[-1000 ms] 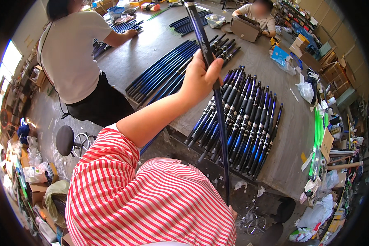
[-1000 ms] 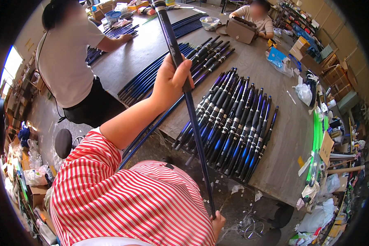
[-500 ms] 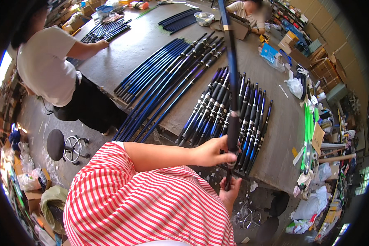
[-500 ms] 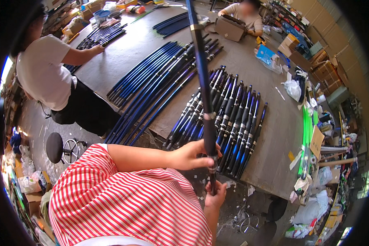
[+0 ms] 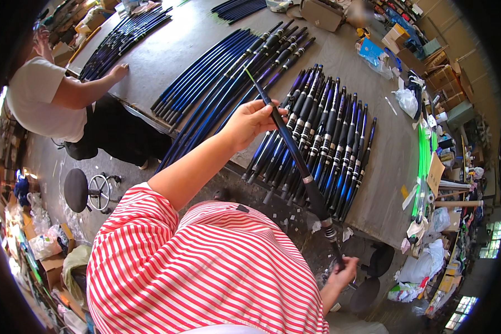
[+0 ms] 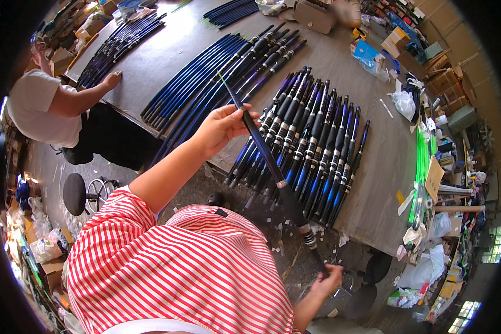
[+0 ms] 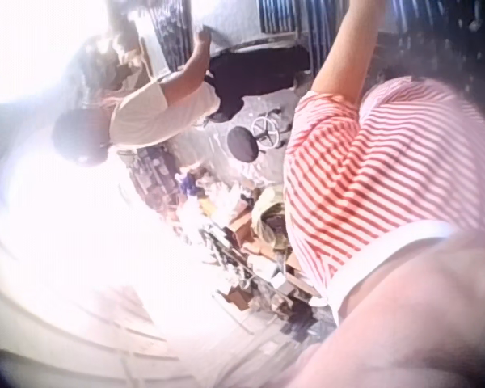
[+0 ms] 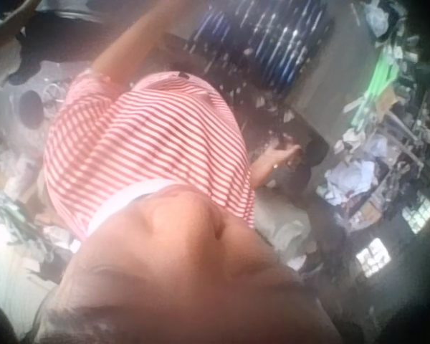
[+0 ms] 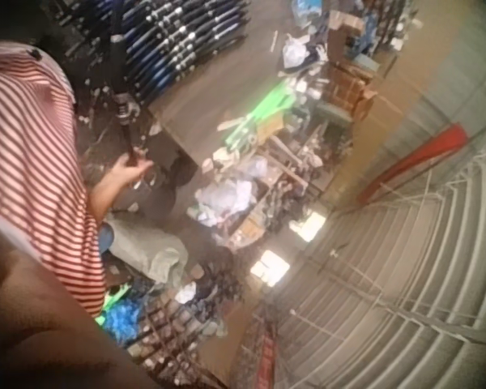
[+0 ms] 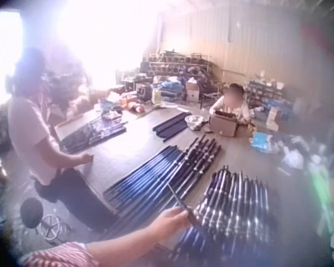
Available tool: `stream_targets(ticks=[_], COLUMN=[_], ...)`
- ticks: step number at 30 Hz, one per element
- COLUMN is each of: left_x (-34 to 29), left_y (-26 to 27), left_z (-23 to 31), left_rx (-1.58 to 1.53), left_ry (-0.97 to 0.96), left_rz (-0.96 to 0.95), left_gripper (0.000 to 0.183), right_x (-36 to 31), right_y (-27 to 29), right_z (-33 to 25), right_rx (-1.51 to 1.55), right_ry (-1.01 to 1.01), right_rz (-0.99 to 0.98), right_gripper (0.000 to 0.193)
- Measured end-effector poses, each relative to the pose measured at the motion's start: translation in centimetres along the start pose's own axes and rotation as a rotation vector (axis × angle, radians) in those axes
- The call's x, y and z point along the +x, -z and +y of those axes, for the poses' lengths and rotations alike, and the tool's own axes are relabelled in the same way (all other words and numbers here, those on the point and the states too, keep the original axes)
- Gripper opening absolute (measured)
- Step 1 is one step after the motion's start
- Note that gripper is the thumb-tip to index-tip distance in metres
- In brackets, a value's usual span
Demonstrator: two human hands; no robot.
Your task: The person picks up several fishing rods from a table, holding them together to check their length and sorting them into groups.
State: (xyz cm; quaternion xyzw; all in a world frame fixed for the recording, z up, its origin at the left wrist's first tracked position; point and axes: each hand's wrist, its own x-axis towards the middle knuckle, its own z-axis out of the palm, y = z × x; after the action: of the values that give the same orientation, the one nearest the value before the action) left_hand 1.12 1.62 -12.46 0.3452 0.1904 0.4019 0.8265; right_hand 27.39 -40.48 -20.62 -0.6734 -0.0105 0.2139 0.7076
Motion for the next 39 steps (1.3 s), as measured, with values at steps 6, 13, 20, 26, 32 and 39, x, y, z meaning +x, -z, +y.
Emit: stream_targets(ticks=[6, 13, 20, 26, 32, 39], left_x=[-3.2, -4.3, -2.0, -4.0, -4.9, -6.0], left_y=[-0.1, 1.8, 7.9, 3.7, 0.6, -4.8], left_z=[-4.9, -5.5, -3.9, -4.9, -7.2, -7.4], left_rx=[-0.125, -0.176, 0.168, 0.412, -0.134, -0.321], left_ry=[0.233, 0.364, 0.52, 0.792, 0.881, 0.817], left_rz=[-0.028, -0.105, -0.188, -0.567, -0.692, -0.703], left_gripper=[0.021, 0.054, 0.064, 0.029, 0.025, 0.048], right_x=[-1.0, -1.1, -1.0, -0.2, -3.7, -8.3], right_y=[-4.3, -5.0, -4.0, -4.6, -14.0, -23.8], right_z=[-3.3, -2.6, -4.3, -8.4, -18.5, -7.9], right_rx=[0.671, 0.469, 0.361, 0.17, -0.115, -0.317], right_ry=[-0.163, -0.118, -0.072, 0.046, 0.751, 0.299], right_rz=[-0.344, -0.04, -0.065, -0.13, -0.503, -1.025], right_gripper=[0.042, 0.033, 0.029, 0.034, 0.066, 0.037])
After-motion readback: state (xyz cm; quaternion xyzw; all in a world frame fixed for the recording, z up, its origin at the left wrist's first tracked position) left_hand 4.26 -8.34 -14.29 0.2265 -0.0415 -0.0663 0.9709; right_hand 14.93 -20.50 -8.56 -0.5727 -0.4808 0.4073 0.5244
